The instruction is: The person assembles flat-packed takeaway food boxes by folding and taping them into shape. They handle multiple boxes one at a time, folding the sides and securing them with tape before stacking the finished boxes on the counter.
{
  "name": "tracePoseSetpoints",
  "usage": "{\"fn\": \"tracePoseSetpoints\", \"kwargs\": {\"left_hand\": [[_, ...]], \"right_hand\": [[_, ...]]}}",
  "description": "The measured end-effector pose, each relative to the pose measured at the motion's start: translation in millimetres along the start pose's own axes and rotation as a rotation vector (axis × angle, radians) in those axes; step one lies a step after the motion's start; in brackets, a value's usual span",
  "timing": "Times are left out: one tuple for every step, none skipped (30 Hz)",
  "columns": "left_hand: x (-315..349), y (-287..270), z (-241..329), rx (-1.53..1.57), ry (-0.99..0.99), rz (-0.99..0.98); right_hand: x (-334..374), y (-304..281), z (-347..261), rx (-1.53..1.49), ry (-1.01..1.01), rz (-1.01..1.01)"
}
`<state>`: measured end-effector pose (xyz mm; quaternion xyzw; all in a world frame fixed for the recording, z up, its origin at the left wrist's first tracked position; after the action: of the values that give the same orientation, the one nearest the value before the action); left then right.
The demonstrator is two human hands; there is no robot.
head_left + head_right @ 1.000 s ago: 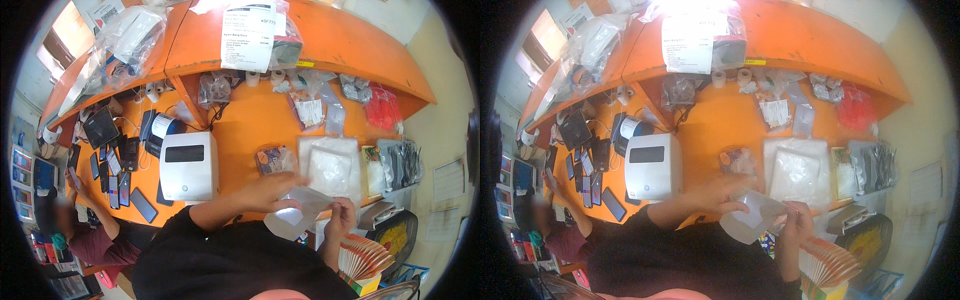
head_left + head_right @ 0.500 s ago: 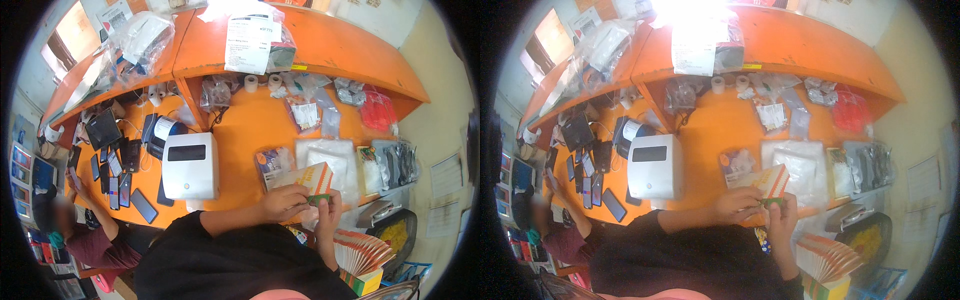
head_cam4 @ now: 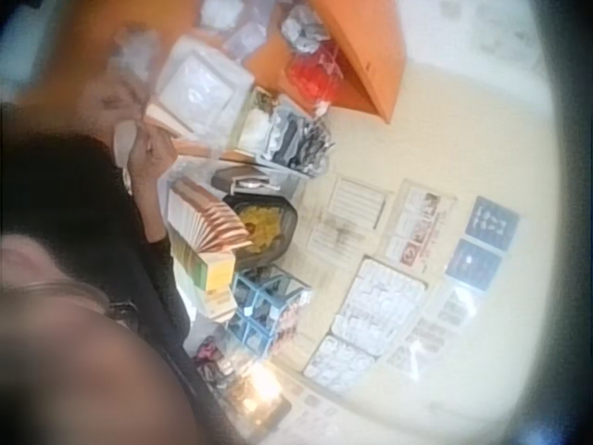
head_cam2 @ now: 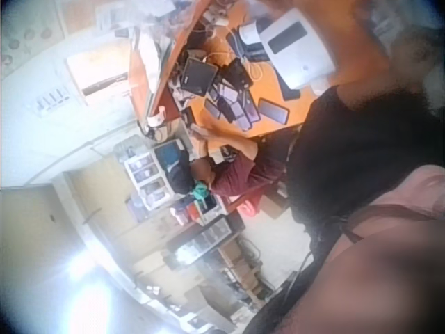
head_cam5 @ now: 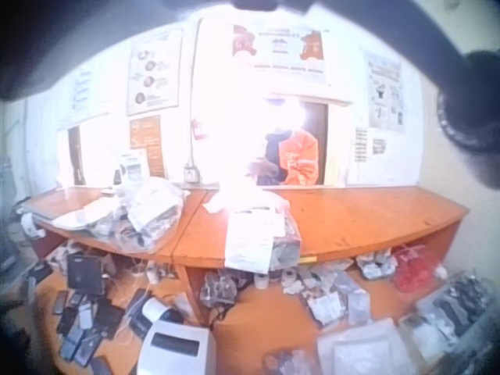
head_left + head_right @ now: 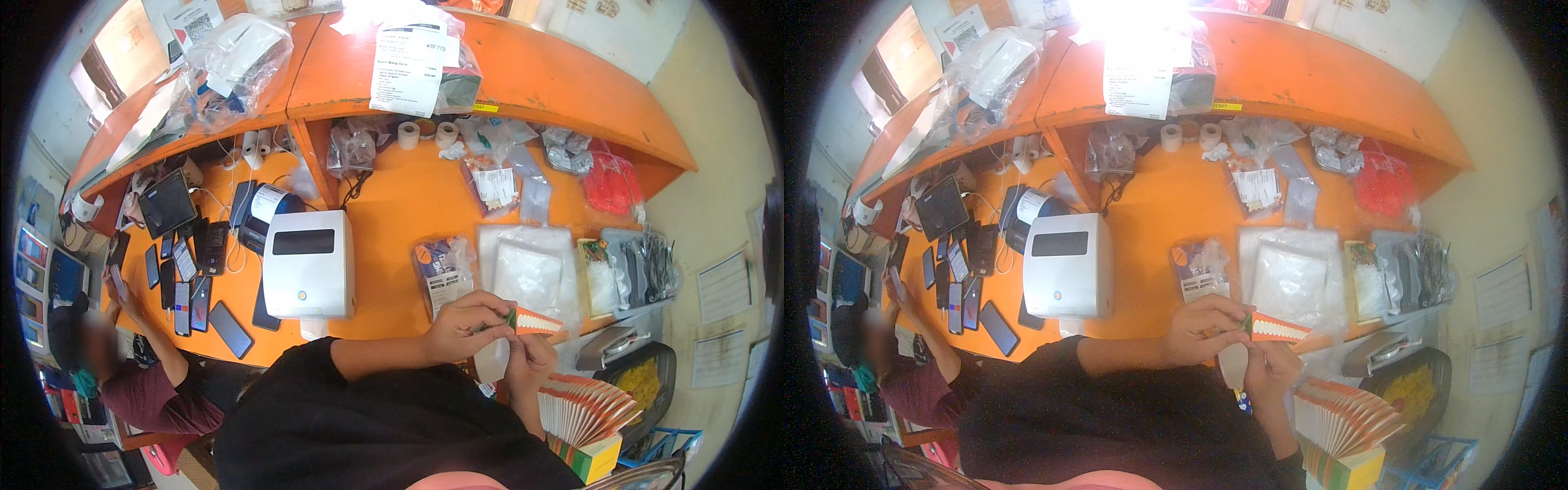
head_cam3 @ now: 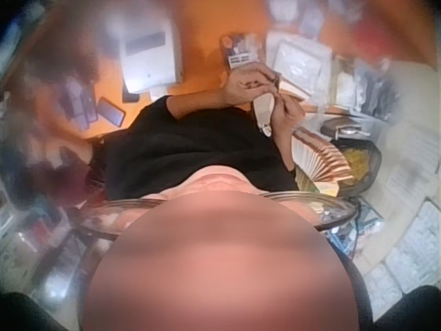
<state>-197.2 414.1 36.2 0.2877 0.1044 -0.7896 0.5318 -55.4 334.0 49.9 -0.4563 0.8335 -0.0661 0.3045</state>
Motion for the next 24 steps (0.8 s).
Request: {"fn": "tracePoseSetpoints", "kwargs": {"left_hand": [[1, -1, 1, -0.013, 0.002, -0.023], [1, -2, 2, -0.029, 0.008, -0.047], [2, -3, 2, -0.075, -0.006, -0.084], [1, -4, 4, -0.067, 0.027, -0.096], [1, -5, 4, -0.089, 0.04, -0.122], [0, -6, 5, -0.112, 0.081, -0.153], [-1, -9, 5, -0.077, 0.069, -0.126], [-2, -12, 4, -0.044, 0.087, -0.106], [-3, -17, 3, -0.003, 0.122, -0.057], [-2, -20, -3, 0.157, -0.094, -0.01], [2, -25, -10, 0.325, -0.297, 0.068], [8, -28, -15, 0.508, -0.487, 0.108], [11, -35, -20, 0.367, -0.569, -0.006], [16, -42, -18, 0.343, -0.533, 0.014], [18, -51, -19, 0.315, -0.527, 0.036], [21, -60, -19, 0.302, -0.518, 0.072], [24, -71, -17, 0.106, -0.46, 0.165], [25, -83, -15, 0.072, -0.398, 0.264], [24, -95, -13, 0.035, -0.316, 0.359], [23, -108, -13, 0.065, -0.307, 0.501], [23, -119, -12, 0.114, -0.315, 0.651], [23, -127, -9, -0.045, -0.329, 0.632], [25, -135, -6, -0.214, -0.339, 0.637], [26, -138, -5, -0.209, -0.355, 0.587]], "right_hand": [[1, 0, 2, -0.011, 0.011, 0.037], [2, 0, 4, -0.023, 0.022, 0.075], [3, 2, 7, -0.068, 0.081, 0.093], [4, 4, 9, -0.113, 0.138, 0.113], [4, 5, 11, -0.188, 0.202, 0.151], [3, 8, 10, -0.234, 0.248, 0.142], [1, 11, 9, -0.308, 0.301, 0.15], [-2, 14, 7, -0.383, 0.352, 0.159], [-7, 20, 0, -0.413, 0.255, 0.061], [-12, 26, -11, -0.5, 0.102, -0.054], [-22, 30, -18, -0.451, -0.047, -0.169], [-30, 38, -22, -0.332, -0.049, -0.29], [-36, 43, -27, -0.277, -0.091, -0.396], [-41, 49, -33, -0.24, -0.126, -0.492], [-46, 56, -40, -0.191, -0.148, -0.574], [-52, 63, -47, -0.159, -0.169, -0.648], [-58, 71, -56, -0.115, -0.193, -0.72], [-65, 72, -69, -0.054, -0.243, -0.682], [-76, 74, -84, 0.019, -0.311, -0.63], [-94, 80, -97, 0.082, -0.397, -0.57], [-121, 88, -107, 0.117, -0.434, -0.395], [-153, 98, -115, 0.135, -0.475, -0.216], [-187, 115, -123, 0.132, -0.64, -0.012], [-215, 131, -131, 0.126, -0.789, 0.17]]}}
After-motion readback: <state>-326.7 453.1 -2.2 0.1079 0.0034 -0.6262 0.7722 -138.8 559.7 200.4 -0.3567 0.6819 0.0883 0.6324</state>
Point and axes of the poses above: each hand's wrist, its own x-axis away from the middle knuckle, its own y-axis out of the palm, z = x × y, the point moved 3 cm from there along -x, towards the middle knuckle, and after that the axes turned 6 degrees about z, right-handed, at the moved point
